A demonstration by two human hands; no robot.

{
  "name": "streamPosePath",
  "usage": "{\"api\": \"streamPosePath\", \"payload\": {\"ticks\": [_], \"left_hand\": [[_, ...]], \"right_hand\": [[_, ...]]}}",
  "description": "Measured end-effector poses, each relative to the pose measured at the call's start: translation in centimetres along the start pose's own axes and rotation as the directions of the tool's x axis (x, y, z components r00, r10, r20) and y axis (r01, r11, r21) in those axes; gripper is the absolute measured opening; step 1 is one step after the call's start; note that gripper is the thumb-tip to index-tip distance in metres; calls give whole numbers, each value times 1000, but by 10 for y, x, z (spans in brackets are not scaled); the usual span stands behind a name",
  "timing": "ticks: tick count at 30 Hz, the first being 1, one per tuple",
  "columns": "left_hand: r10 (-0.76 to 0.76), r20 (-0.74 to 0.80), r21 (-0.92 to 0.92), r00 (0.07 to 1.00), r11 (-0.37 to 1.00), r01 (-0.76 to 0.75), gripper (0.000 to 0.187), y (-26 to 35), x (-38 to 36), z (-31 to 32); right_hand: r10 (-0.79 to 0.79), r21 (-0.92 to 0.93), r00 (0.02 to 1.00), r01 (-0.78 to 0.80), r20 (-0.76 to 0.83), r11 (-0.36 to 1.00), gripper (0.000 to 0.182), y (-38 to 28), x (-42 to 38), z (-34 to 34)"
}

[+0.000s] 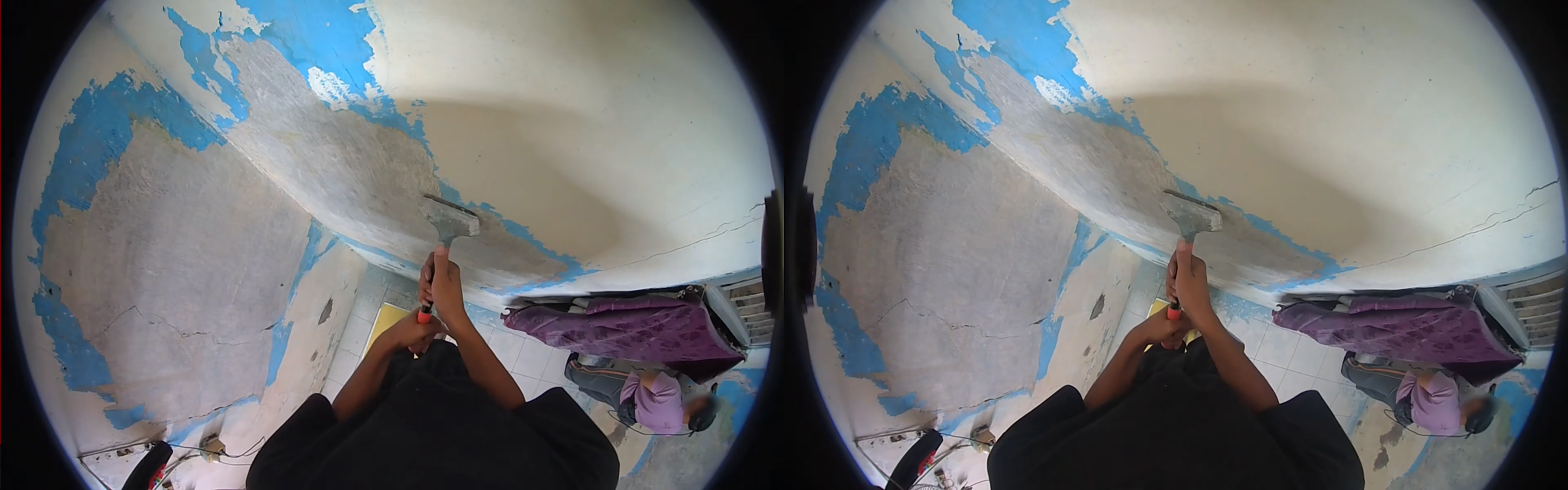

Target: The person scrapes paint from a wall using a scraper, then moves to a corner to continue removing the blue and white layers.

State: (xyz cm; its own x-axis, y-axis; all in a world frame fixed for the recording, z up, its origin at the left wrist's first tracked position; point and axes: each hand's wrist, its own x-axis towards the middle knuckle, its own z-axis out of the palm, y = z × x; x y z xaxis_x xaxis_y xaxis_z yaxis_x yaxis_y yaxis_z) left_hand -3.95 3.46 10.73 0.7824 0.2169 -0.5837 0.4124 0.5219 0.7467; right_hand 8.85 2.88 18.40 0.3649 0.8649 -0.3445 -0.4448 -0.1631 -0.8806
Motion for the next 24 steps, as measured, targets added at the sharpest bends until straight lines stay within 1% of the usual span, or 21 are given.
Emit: {"api": "streamPosePath", "payload": {"ticks": [3, 5, 6, 9, 12, 15, 18, 21, 23, 24], "left_hand": [[-3, -45, -49, 999, 999, 0, 26, 2, -7, 11], [-46, 4, -136, 999, 990, 46, 30, -36, 14, -4], [-56, 29, -170, 998, 984, 60, 31, -26, 15, -6], [-38, -1, 20, 999, 999, 38, 30, 2, 6, 1], [-46, -83, -69, 995, 997, 40, 30, -3, -1, 13], [-85, -33, -105, 996, 991, 81, 31, -32, 15, -8], [12, 48, -14, 999, 1000, -12, 28, 5, -2, 2], [-46, -37, -60, 998, 997, 44, 27, -1, -9, 12], [-90, -35, -114, 995, 990, 85, 27, -20, 1, 0], [-104, -35, -132, 994, 986, 99, 27, -14, 1, -3]], "right_hand": [[-4, 68, 1000, 4, -5, 998, 60, 15, 0, -10], [-6, 49, 1000, 7, -24, 999, 59, 37, 7, -15], [-19, 39, 999, 21, -30, 999, 58, 29, 10, -10], [-61, 8, 998, 61, 13, 998, 59, -1, 4, -5], [-6, 12, 1000, 6, -5, 1000, 61, 9, 2, -9], [14, 26, 1000, -14, -16, 1000, 61, 36, 11, -10], [-49, -31, 999, 49, 5, 998, 62, -6, 0, 3], [1, 35, 1000, -2, 13, 999, 62, 4, -2, -6], [-1, 29, 1000, 1, -9, 1000, 62, 31, 5, -10], [-13, 27, 1000, 14, -18, 1000, 62, 26, 6, -5]]}}
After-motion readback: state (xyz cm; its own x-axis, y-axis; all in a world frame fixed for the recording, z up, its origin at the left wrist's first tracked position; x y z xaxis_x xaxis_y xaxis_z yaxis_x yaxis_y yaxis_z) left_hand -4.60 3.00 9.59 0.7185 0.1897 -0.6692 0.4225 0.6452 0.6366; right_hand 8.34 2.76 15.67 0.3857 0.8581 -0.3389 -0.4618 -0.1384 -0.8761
